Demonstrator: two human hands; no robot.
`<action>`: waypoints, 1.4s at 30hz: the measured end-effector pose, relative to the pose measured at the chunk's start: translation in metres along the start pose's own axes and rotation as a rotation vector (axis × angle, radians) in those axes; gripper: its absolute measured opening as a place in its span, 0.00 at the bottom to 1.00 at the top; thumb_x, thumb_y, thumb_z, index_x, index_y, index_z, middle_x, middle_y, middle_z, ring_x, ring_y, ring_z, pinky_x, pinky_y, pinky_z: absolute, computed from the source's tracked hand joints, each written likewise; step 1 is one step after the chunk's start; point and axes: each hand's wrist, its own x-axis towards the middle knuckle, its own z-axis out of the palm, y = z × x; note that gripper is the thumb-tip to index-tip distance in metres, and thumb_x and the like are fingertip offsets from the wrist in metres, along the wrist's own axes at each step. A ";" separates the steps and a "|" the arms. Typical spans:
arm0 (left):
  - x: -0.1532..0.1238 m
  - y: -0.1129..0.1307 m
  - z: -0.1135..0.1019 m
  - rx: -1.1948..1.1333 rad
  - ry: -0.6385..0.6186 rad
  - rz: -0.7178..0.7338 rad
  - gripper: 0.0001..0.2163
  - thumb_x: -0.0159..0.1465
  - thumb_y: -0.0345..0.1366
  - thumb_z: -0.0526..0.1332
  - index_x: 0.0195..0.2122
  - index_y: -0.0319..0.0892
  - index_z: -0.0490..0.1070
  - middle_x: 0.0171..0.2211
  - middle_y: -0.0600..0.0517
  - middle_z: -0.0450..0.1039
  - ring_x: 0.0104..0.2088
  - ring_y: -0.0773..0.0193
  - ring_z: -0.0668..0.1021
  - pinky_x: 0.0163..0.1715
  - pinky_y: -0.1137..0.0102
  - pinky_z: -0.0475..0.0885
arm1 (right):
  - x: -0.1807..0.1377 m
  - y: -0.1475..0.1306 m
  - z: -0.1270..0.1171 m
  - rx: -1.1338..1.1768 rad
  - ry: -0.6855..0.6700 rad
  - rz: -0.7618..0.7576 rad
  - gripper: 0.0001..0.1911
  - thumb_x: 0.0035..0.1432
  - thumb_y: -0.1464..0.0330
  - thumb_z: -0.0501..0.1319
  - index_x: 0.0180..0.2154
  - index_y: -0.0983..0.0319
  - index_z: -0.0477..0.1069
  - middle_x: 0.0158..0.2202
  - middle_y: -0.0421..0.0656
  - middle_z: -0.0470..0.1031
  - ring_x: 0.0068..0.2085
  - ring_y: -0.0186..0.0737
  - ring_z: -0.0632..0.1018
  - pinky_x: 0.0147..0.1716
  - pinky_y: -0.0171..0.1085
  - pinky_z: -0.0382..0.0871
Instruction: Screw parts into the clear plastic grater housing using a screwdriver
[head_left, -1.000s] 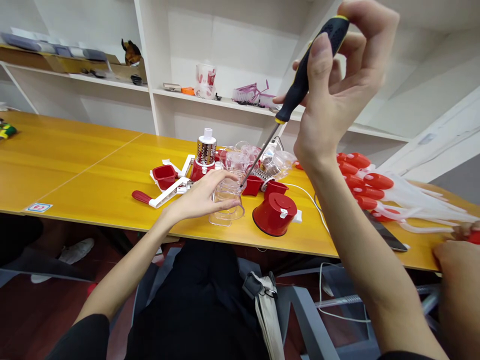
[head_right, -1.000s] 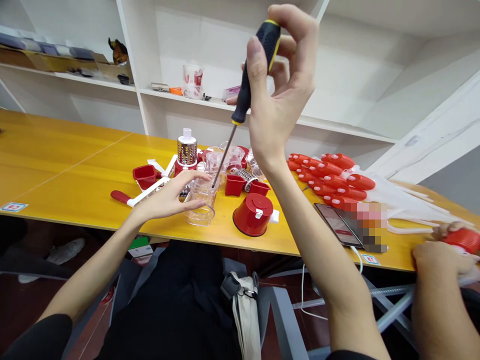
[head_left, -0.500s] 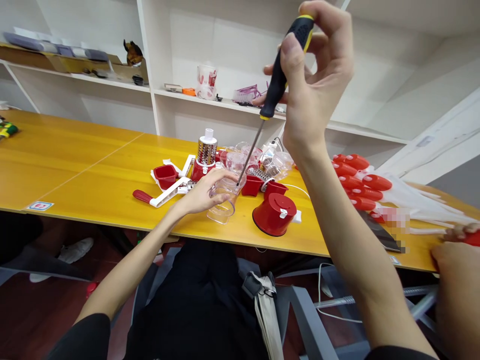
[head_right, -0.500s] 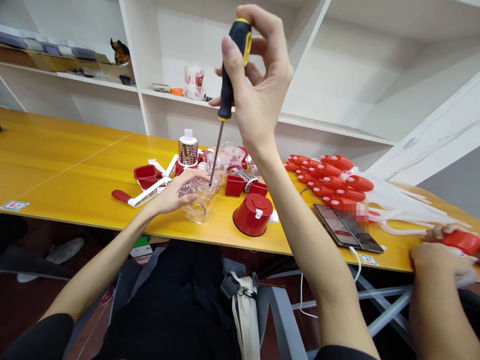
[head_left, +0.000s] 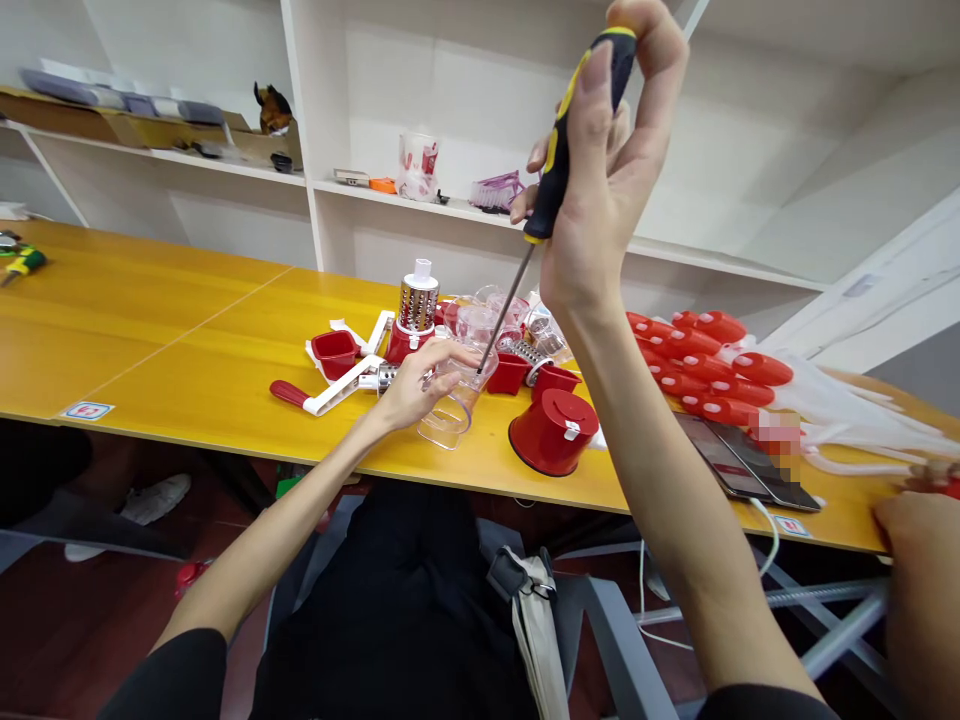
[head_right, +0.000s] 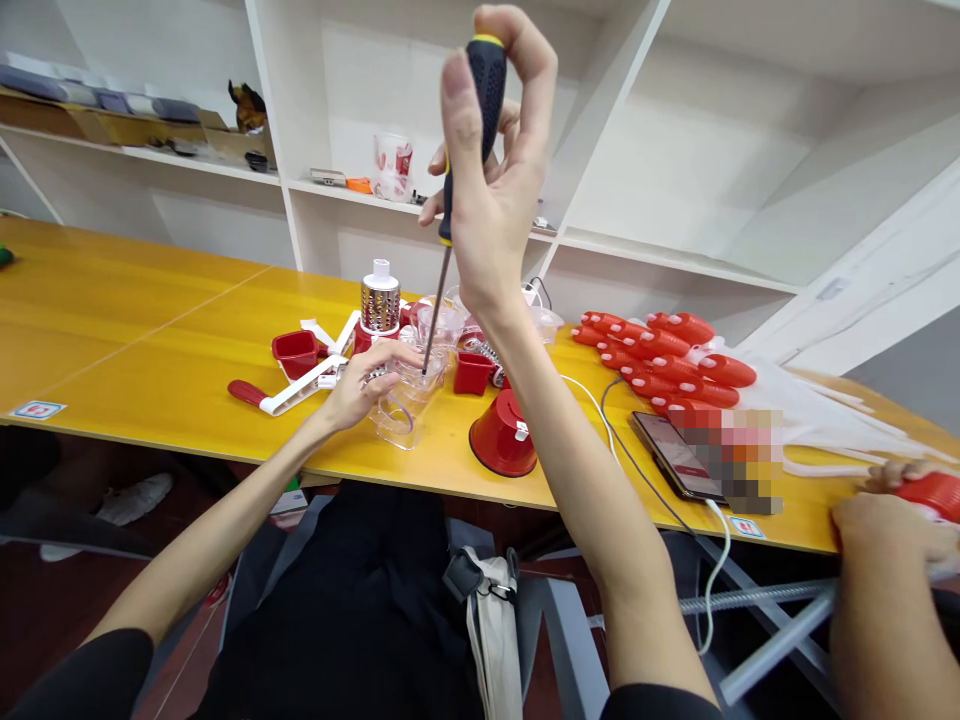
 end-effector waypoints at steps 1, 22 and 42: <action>0.000 -0.001 0.001 -0.005 0.008 0.004 0.24 0.67 0.60 0.56 0.44 0.45 0.78 0.47 0.48 0.80 0.52 0.52 0.77 0.56 0.55 0.68 | 0.000 -0.001 0.003 -0.018 0.016 -0.018 0.17 0.64 0.55 0.55 0.52 0.48 0.57 0.45 0.39 0.66 0.33 0.24 0.67 0.26 0.28 0.67; 0.001 -0.003 0.000 -0.019 -0.003 0.038 0.23 0.67 0.59 0.57 0.45 0.44 0.77 0.47 0.46 0.80 0.51 0.53 0.79 0.54 0.55 0.70 | 0.021 -0.005 0.011 0.181 -0.024 0.061 0.16 0.61 0.58 0.58 0.44 0.62 0.65 0.41 0.42 0.70 0.37 0.27 0.75 0.22 0.26 0.66; 0.002 -0.001 0.000 -0.034 -0.003 0.044 0.26 0.66 0.63 0.56 0.45 0.45 0.78 0.48 0.46 0.80 0.52 0.53 0.79 0.55 0.55 0.69 | 0.031 -0.001 0.004 0.199 -0.006 0.108 0.12 0.63 0.60 0.55 0.44 0.60 0.63 0.36 0.41 0.67 0.30 0.25 0.70 0.23 0.27 0.60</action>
